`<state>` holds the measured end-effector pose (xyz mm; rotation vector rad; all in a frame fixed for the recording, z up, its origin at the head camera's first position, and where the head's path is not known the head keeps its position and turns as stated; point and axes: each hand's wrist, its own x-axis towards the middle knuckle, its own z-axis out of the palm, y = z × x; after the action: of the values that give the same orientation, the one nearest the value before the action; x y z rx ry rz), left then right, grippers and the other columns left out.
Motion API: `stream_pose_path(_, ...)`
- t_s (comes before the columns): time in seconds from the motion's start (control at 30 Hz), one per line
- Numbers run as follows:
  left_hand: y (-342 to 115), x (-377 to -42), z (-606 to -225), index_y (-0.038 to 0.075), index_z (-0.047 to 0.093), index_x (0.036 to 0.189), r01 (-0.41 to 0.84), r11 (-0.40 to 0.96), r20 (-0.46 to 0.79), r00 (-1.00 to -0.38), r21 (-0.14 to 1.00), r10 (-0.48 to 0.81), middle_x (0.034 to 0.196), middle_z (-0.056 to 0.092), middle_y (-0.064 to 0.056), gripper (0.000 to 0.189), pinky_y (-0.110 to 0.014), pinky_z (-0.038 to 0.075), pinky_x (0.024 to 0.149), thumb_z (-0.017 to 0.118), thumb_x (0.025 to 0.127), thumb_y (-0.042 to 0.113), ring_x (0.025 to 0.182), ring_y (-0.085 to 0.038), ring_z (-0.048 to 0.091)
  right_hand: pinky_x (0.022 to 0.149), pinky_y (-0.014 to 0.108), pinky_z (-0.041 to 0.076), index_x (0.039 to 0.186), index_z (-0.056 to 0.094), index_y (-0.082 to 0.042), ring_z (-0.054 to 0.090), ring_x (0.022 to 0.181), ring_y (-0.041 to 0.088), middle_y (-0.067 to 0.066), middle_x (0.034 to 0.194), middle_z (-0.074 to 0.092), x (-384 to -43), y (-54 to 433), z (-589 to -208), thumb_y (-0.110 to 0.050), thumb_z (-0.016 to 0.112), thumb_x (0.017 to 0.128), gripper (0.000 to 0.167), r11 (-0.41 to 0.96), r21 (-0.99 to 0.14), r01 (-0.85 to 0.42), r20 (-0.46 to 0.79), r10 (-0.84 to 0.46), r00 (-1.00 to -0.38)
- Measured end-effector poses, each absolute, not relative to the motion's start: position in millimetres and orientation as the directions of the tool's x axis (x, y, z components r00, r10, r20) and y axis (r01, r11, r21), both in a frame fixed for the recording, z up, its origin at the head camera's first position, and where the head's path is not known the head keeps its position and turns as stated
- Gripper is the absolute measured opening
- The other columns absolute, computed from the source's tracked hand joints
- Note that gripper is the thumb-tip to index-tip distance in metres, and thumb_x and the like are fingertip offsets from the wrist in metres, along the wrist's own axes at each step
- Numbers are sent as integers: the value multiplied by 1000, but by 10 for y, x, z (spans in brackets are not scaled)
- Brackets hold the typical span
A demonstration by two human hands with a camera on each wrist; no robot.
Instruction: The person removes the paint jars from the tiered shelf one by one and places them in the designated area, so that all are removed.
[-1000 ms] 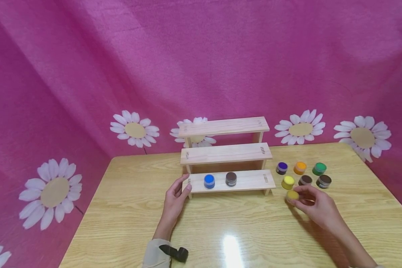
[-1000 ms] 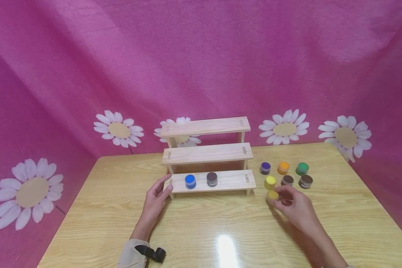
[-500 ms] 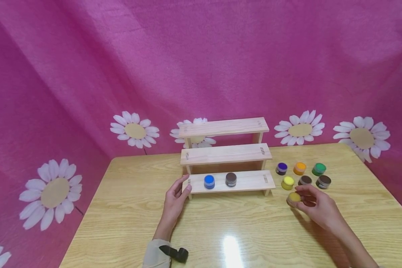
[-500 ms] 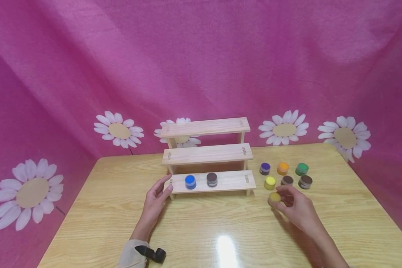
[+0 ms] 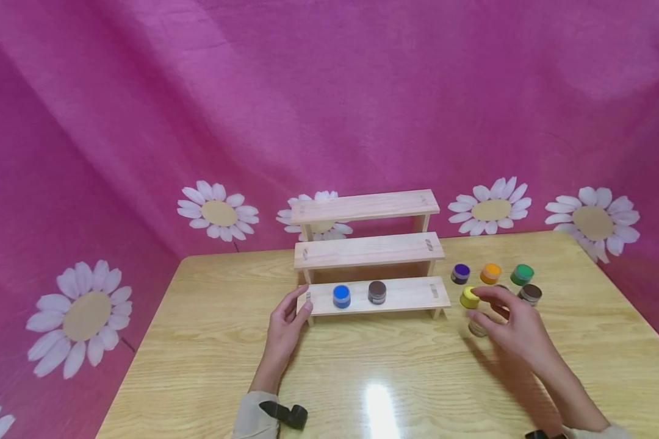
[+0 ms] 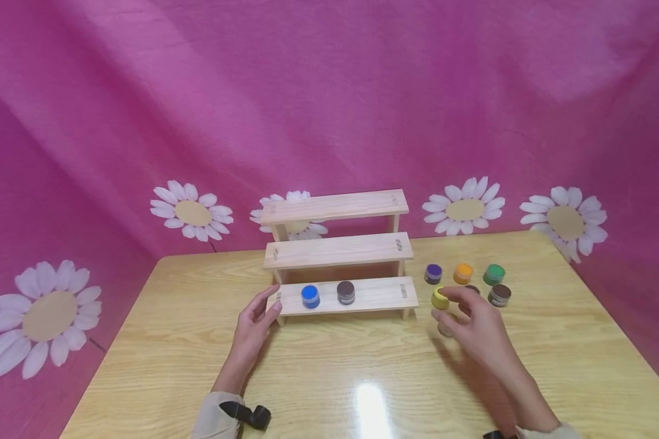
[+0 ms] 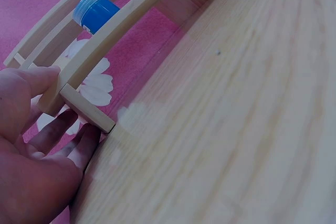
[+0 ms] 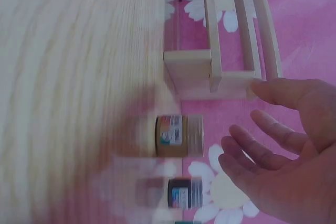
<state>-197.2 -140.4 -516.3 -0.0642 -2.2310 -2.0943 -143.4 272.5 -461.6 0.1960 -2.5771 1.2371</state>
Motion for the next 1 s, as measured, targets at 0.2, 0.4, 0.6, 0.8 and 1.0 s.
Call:
stream_pose_path(0.2,-1423,-1971,-5167,7,61,142,94,51,96,-995,994,-25,156,47,-15,41,-43,27,122,66,102,14,150,-28,33,90,10,50,124,66,1,65,110,27,20,119,68,-1504,2498,-4535,-8,81,89,39,593,-752,-290,316,-62,-947)
stream_pose_path(0.4,-1423,-1972,-5172,7,61,142,99,47,100,-995,994,-22,156,47,-16,41,-43,27,122,66,102,14,150,-28,33,95,17,51,125,66,1,66,109,31,16,117,70,-1586,2272,-4497,-5,82,87,41,526,-768,-365,361,-115,-925)
stream_pose_path(0.6,-1413,-1974,-5157,6,61,142,98,42,99,-995,994,-19,156,47,-17,41,-43,26,123,66,102,13,150,-28,33,95,31,57,128,65,-2,67,111,29,15,121,69,-1659,2079,-4505,-9,81,90,42,471,-806,-358,340,-126,-932)
stream_pose_path(0.8,-1412,-1974,-5164,7,61,142,97,38,97,-995,995,-19,156,47,-16,41,-42,27,122,66,102,13,149,-27,34,98,37,55,129,64,-2,66,115,29,17,124,68,-1775,1892,-4555,-12,80,91,42,421,-847,-326,303,-123,-945)
stream_pose_path(1.0,-1412,-1978,-5165,7,61,142,95,43,96,-995,995,-19,156,47,-15,41,-43,27,123,66,102,14,150,-27,34,104,44,50,129,64,-4,65,117,28,13,124,70,-1894,1716,-4593,-14,82,89,45,415,-852,-320,290,-135,-948)
